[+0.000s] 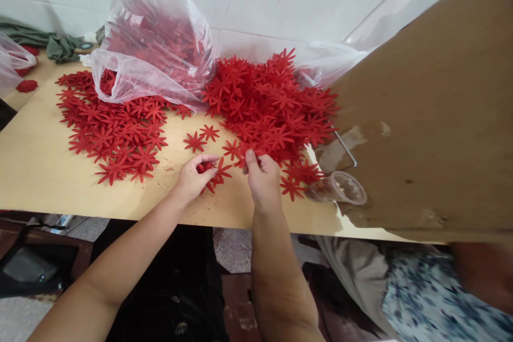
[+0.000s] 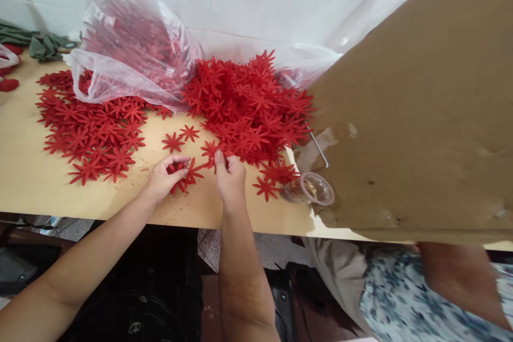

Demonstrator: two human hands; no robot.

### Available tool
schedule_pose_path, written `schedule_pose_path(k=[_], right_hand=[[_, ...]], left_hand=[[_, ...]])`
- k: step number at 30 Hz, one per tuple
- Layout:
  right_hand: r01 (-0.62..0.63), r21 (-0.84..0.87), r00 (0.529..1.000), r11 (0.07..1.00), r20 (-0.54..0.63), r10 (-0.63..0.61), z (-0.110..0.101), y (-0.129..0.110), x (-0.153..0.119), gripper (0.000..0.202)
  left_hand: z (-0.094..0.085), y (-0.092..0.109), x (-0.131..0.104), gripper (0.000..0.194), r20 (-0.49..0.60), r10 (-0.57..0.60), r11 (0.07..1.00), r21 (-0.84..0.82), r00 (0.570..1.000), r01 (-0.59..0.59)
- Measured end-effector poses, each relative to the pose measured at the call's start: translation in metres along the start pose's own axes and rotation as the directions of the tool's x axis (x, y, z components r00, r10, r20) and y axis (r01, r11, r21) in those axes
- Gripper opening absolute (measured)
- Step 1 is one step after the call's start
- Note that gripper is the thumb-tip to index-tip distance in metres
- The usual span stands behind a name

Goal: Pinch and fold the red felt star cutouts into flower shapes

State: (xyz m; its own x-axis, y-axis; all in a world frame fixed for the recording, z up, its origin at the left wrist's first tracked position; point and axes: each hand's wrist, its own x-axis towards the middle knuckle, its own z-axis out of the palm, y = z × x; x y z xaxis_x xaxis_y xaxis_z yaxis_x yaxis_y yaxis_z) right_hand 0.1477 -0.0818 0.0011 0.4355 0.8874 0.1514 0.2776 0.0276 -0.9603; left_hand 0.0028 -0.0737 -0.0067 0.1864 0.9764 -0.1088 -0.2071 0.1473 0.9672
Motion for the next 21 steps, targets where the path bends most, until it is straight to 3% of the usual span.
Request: schedule_pose_path(k=[3, 7, 11, 15, 18, 21], right_hand=[[-0.008, -0.018, 0.999, 1.000, -0.045, 0.007, -0.004, 0.002, 0.003, 0.044], [-0.009, -0.030, 1.000, 1.000, 0.004, 0.009, -0.007, 0.003, 0.004, 0.046], [-0.020, -0.073, 0.983, 0.997, 0.179, 0.033, -0.001, -0.001, -0.003, 0.050], [-0.026, -0.042, 0.911, 0.999, 0.411, 0.041, 0.009, -0.003, -0.013, 0.050], [-0.034, 0.001, 0.892, 0.999, 0.452, 0.030, 0.013, -0.005, -0.017, 0.050], [-0.033, 0.052, 0.904, 0.998, 0.427, 0.008, 0.008, -0.004, -0.017, 0.050]], left_hand=[[0.000, 0.001, 0.000, 0.025, -0.003, -0.004, 1.000, 0.010, 1.000, 0.004], [-0.001, 0.000, 0.000, 0.023, 0.002, -0.003, 1.000, -0.001, 1.000, 0.003], [0.001, 0.001, -0.001, 0.021, 0.026, -0.045, 0.998, -0.037, 0.999, 0.046], [0.003, 0.001, -0.001, 0.021, 0.105, -0.051, 0.991, -0.119, 0.993, 0.064], [0.002, 0.001, 0.000, 0.019, 0.095, 0.005, 0.996, -0.091, 0.995, 0.004], [-0.001, 0.000, 0.001, 0.022, 0.042, 0.004, 0.995, -0.095, 0.999, 0.000]])
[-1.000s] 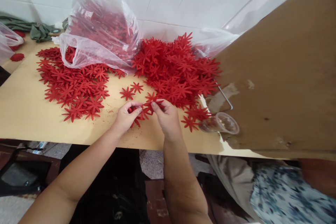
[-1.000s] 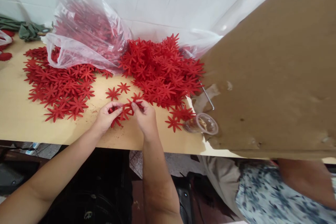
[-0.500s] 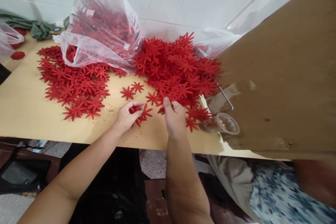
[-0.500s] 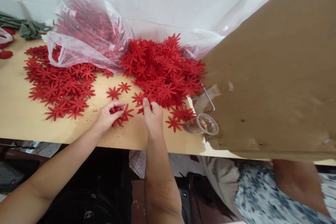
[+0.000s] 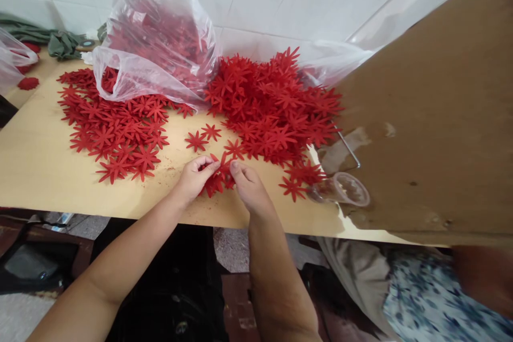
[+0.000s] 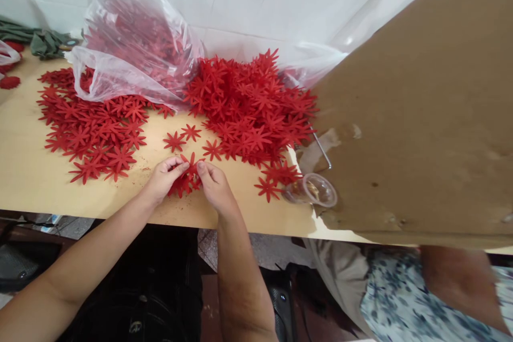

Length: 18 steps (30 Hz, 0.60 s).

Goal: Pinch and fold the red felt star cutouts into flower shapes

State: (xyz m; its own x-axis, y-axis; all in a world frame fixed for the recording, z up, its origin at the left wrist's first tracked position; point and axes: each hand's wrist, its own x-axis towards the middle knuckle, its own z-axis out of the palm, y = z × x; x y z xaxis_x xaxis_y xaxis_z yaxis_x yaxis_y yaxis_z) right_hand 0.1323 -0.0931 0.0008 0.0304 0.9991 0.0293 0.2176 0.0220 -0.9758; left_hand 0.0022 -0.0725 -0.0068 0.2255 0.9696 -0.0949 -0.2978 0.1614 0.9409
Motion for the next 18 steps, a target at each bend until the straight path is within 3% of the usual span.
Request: schedule_pose_path(k=[4, 7, 10, 14, 18], right_hand=[[0.001, 0.088, 0.982, 0.996, -0.190, 0.016, -0.014, 0.006, 0.000, 0.043], [-0.002, 0.198, 0.960, 0.980, -0.274, 0.058, -0.017, 0.007, 0.000, 0.038], [-0.045, 0.201, 0.987, 0.978, -0.140, 0.074, -0.009, 0.001, 0.000, 0.037], [-0.025, 0.115, 0.997, 0.993, 0.077, 0.016, 0.005, -0.008, 0.002, 0.030], [-0.007, 0.132, 1.000, 0.991, 0.008, 0.006, 0.001, -0.010, 0.004, 0.029]], left_hand=[[-0.003, 0.000, 0.002, 0.020, -0.094, -0.081, 0.988, -0.142, 0.992, 0.068], [-0.001, -0.001, 0.002, 0.019, -0.075, -0.047, 0.998, -0.035, 0.996, 0.044], [0.002, -0.002, 0.001, 0.020, 0.016, 0.019, 0.991, 0.129, 1.000, -0.021], [0.002, -0.003, 0.000, 0.017, 0.060, 0.047, 0.988, 0.145, 0.997, -0.056], [0.001, 0.001, -0.001, 0.013, 0.013, 0.034, 0.996, 0.079, 0.999, -0.035]])
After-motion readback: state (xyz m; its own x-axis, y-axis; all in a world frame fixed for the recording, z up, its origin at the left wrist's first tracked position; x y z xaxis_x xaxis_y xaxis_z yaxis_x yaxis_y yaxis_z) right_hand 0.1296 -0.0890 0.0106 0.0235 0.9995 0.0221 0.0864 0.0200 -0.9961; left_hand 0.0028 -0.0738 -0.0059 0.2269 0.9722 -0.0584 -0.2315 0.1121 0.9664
